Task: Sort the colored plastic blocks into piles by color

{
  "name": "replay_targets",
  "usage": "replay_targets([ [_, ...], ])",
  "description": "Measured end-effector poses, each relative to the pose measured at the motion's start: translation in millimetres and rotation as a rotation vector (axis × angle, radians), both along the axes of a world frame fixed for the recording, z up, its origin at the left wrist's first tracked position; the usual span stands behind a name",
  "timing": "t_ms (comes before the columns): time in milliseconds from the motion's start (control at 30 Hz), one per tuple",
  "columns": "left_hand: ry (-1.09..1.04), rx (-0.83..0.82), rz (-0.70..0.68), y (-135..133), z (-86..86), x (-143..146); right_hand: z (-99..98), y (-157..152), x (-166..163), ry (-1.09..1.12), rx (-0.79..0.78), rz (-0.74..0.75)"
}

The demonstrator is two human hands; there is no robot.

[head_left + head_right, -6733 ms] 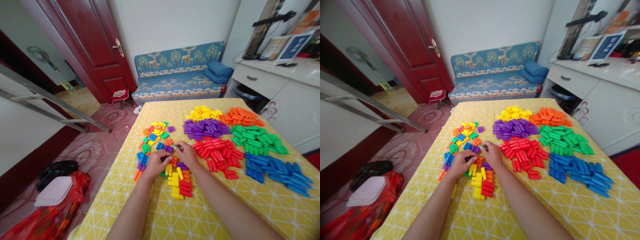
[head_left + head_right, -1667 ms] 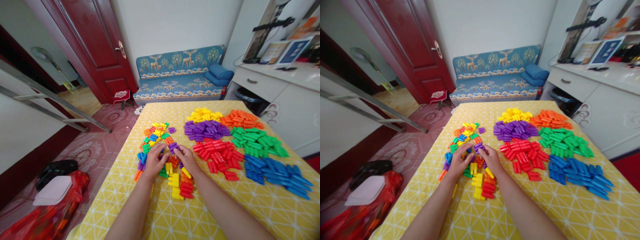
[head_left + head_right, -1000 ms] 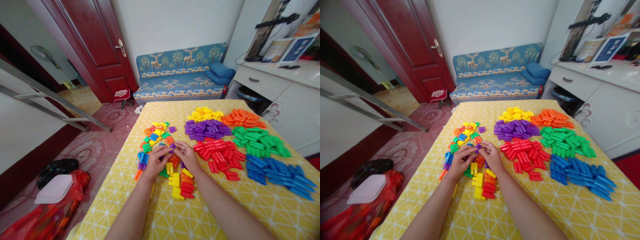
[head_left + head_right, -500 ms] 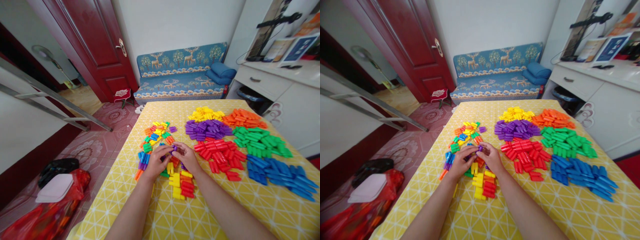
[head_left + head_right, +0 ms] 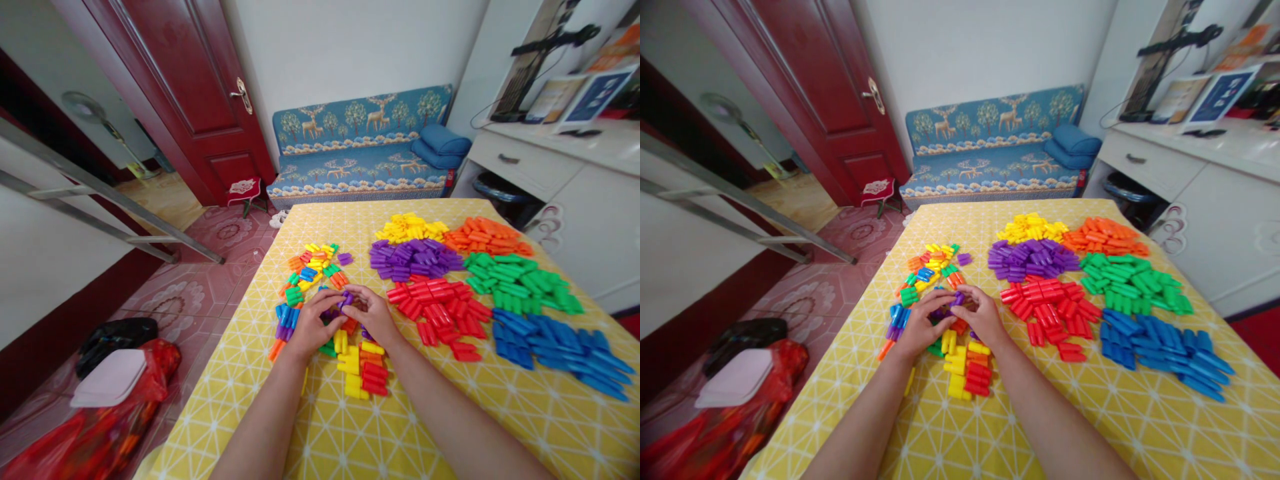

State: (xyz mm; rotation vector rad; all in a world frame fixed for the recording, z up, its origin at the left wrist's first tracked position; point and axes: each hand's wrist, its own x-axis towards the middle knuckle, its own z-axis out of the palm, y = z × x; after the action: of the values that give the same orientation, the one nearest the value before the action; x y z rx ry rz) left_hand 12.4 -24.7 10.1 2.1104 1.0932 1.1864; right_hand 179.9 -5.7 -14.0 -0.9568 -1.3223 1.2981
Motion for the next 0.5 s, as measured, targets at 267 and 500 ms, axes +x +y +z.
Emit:
replay_targets([
  [267, -0.025, -0.02, 0.011, 0.7, -1.7, -0.8, 3.7, -1.1, -1.2, 0.082, -0.093, 0.073],
  [500, -0.033, -0.021, 0.019, 0.8, -3.2, -0.9, 2.6, -0.2, -1.6, 0.065, -0.08, 0.074],
])
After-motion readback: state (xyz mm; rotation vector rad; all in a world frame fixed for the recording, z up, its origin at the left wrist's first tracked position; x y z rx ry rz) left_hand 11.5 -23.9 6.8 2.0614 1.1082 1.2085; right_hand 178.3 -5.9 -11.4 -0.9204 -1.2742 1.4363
